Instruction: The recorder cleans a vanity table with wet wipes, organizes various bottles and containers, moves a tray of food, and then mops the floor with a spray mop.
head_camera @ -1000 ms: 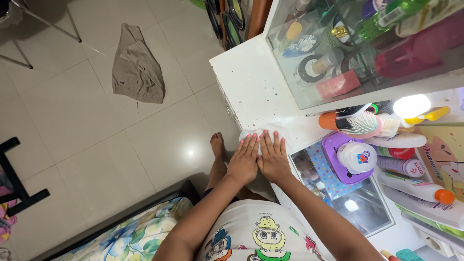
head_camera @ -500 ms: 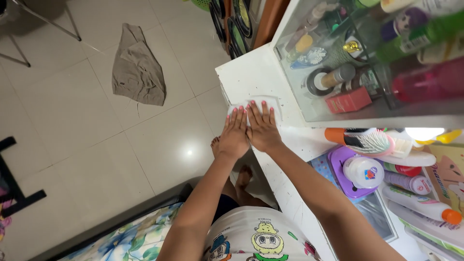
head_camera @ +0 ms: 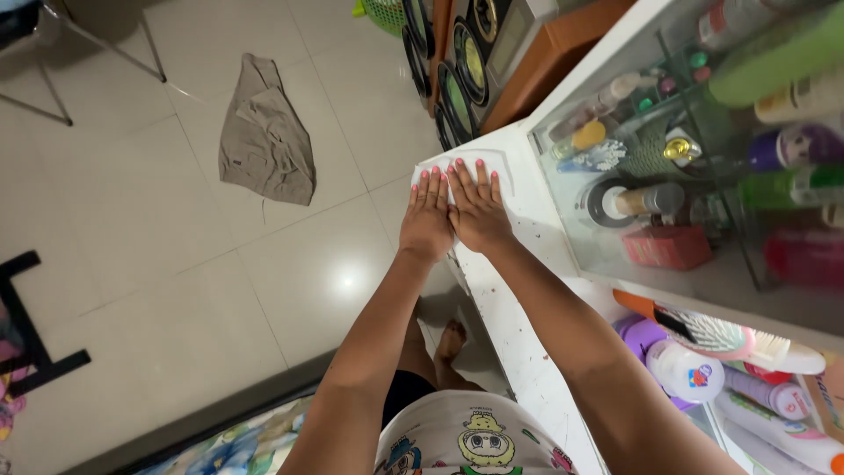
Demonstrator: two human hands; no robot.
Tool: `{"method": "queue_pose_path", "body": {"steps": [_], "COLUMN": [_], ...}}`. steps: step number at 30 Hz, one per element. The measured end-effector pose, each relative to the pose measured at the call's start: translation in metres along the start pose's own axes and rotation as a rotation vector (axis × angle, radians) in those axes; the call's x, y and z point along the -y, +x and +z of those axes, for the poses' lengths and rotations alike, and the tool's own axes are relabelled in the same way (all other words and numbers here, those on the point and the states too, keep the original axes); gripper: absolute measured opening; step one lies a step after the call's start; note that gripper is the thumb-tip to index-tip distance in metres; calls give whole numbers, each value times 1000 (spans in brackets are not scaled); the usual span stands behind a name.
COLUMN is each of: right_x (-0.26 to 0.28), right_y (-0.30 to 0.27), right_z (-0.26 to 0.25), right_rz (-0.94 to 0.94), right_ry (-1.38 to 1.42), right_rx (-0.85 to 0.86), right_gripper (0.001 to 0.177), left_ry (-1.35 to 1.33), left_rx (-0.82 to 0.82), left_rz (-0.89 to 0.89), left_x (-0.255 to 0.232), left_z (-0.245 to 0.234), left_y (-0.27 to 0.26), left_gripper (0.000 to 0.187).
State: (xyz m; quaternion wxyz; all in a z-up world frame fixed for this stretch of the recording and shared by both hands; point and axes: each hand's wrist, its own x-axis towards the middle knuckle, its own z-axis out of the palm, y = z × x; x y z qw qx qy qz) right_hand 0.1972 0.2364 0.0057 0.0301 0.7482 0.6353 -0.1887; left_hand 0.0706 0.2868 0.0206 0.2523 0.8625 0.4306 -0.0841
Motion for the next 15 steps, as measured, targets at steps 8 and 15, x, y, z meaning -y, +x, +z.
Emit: {"method": "queue_pose_path", "body": {"steps": [8,15], "right_x": [-3,-13], "right_y": [24,32], "right_z": [-4,-2], "right_rz": [-5,56], "right_ry": [-41,9], "right_rx": [-10,-72], "right_gripper": [67,68], "left_ry": [-50,-35], "left_rx": [-9,33], "left_rz": [20,30], "left_x": [7,0], "left_z": [-12,-20], "left_y": [20,38], "left_gripper": [63,62]}}
